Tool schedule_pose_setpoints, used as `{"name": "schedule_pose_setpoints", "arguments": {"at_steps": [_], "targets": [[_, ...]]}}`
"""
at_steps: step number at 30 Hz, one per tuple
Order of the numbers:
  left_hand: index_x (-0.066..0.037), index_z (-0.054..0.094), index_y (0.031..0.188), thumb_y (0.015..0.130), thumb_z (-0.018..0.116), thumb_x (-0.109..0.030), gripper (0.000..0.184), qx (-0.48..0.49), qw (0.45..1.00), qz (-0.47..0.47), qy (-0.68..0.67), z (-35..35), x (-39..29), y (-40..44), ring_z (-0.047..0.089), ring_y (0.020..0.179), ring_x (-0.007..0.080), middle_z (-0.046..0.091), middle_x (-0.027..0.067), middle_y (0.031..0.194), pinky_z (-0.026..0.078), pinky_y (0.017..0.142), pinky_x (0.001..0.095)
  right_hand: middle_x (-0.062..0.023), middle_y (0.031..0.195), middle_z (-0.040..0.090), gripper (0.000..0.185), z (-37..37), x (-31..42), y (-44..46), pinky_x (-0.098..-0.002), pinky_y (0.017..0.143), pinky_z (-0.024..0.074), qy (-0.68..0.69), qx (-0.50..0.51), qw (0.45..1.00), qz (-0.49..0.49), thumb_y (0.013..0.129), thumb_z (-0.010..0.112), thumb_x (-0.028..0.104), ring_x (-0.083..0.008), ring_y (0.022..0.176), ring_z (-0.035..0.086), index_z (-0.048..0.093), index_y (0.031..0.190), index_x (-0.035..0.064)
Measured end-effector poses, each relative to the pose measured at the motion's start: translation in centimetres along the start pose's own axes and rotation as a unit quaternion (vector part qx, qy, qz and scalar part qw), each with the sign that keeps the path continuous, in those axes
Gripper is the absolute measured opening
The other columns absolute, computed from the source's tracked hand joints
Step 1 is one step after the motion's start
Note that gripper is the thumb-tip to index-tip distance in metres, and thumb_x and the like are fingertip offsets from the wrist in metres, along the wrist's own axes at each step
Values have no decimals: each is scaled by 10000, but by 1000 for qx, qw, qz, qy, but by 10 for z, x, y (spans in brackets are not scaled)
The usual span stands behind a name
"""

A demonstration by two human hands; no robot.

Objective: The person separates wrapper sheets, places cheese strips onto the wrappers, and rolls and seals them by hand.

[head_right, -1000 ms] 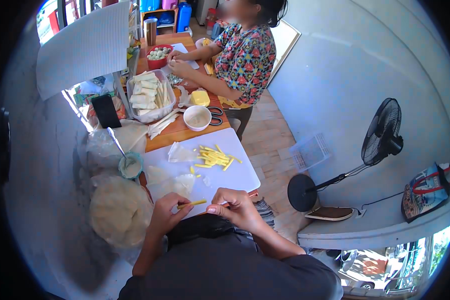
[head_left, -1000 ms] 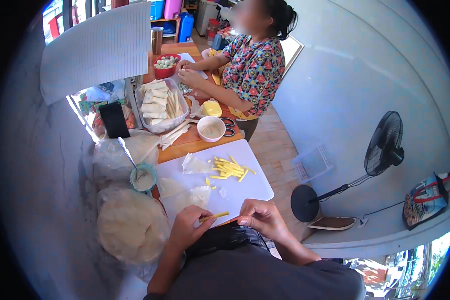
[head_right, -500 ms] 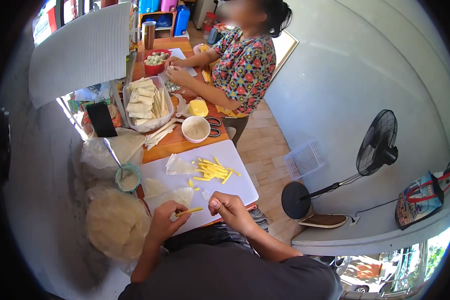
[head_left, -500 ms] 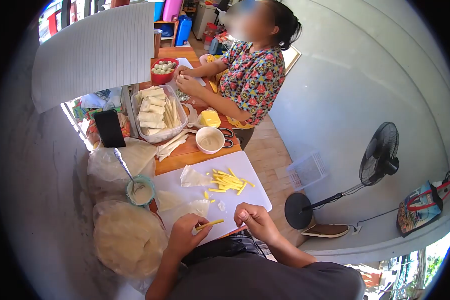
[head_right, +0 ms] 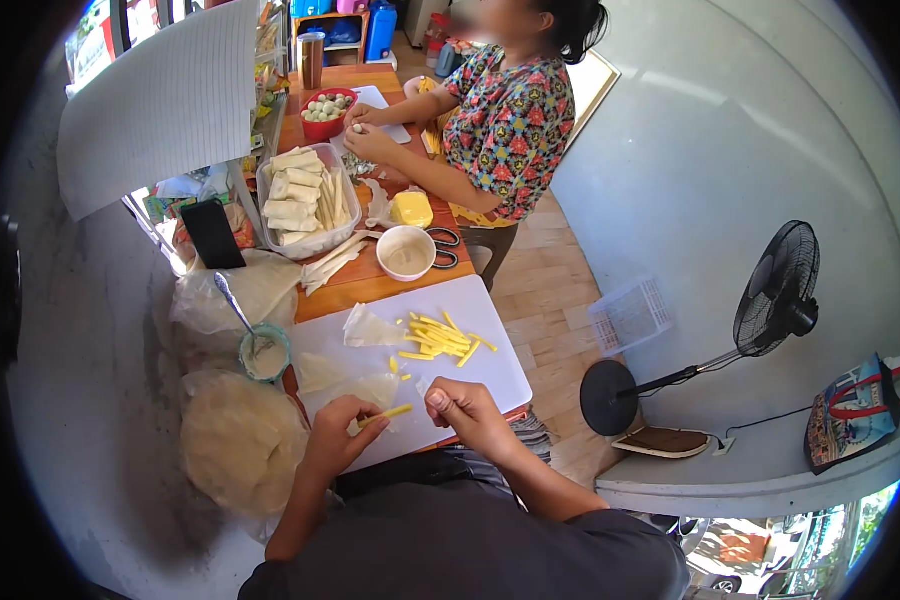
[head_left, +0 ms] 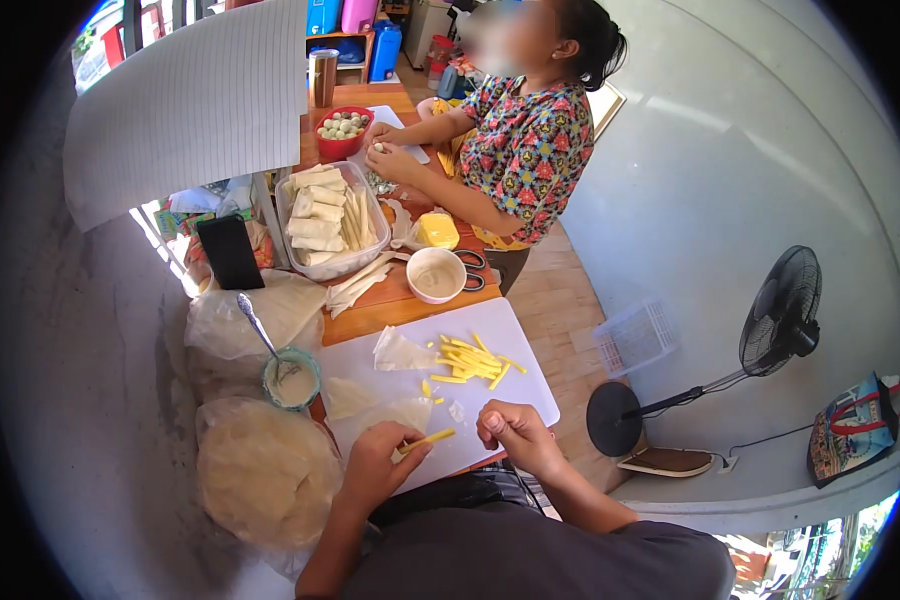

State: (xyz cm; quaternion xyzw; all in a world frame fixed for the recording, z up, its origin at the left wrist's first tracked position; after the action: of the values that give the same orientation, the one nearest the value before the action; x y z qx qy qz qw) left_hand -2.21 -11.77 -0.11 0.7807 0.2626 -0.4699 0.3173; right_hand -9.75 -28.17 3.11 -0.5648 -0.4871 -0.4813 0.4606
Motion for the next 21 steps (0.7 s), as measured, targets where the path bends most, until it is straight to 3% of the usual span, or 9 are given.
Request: {"name": "schedule_pose_setpoints", "arguments": {"at_steps": [3, 6, 7, 10, 11, 17, 21], "targets": [[-21, 678, 854, 822, 761, -146, 154, -18, 1000, -4, -1, -1, 0, 0, 621, 700, 258, 663, 105, 800, 483, 659, 356, -26, 685, 530, 430, -8, -8, -4, -242, 653, 428, 34, 33, 999, 14, 1054, 470, 294, -104, 681, 498, 546, 733, 17], [-1, 684, 877, 831, 759, -127, 154, -22, 1000, 17, 3, -4, -2, 1, 594, 683, 217, 650, 98, 788, 475, 654, 326, -34, 721, 566, 351, -4, 10, -3, -238, 652, 440, 10, 6, 999, -42, 1049, 487, 250, -114, 690, 533, 588, 815, 9], [1, 684, 878, 828, 763, -130, 160, -21, 1000, 20, 4, -5, -2, 2, 594, 681, 216, 651, 99, 787, 476, 653, 325, -39, 764, 595, 250, 1, 16, 0, -235, 652, 452, 43, -12, 998, -47, 1041, 505, 198, -117, 699, 558, 607, 921, 3], [3, 687, 879, 820, 774, -139, 177, -19, 1000, 21, 6, -5, -1, 5, 595, 677, 215, 652, 101, 785, 478, 648, 321, -29, 782, 586, 177, -4, 0, 2, -233, 657, 459, 75, 5, 997, 7, 1033, 517, 155, -104, 709, 552, 600, 994, 5], [4, 689, 881, 818, 777, -143, 182, -16, 1000, 16, 9, -5, -1, 6, 596, 677, 215, 653, 102, 784, 478, 646, 320, 16, 702, 536, 241, -4, 0, 2, -209, 581, 413, 34, -18, 999, 6, 1049, 492, 224, -51, 637, 496, 606, 970, 27], [9, 690, 880, 818, 781, -155, 198, -19, 999, -16, 33, -12, -4, 4, 605, 680, 220, 657, 110, 783, 478, 638, 322, 6, 613, 482, 376, -13, -35, 17, -212, 473, 292, 123, -2, 992, -4, 1059, 447, 316, -57, 501, 337, 524, 812, 43], [9, 687, 879, 818, 781, -150, 194, -28, 997, -46, 48, -13, 1, -2, 609, 682, 220, 656, 119, 781, 479, 639, 324, -31, 712, 560, 274, -9, -23, 23, -228, 560, 407, 118, 23, 993, -2, 1042, 499, 221, -87, 594, 473, 590, 894, 8]]}}
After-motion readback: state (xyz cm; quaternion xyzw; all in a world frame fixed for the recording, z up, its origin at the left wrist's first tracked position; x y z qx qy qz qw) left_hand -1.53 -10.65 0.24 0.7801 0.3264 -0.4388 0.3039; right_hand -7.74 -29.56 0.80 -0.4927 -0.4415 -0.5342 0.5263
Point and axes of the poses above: each hand's wrist, its own y-axis towards the middle knuckle, its own z-axis out of the palm, x = y × z, the point moved 8 cm from there along y, towards the middle knuckle
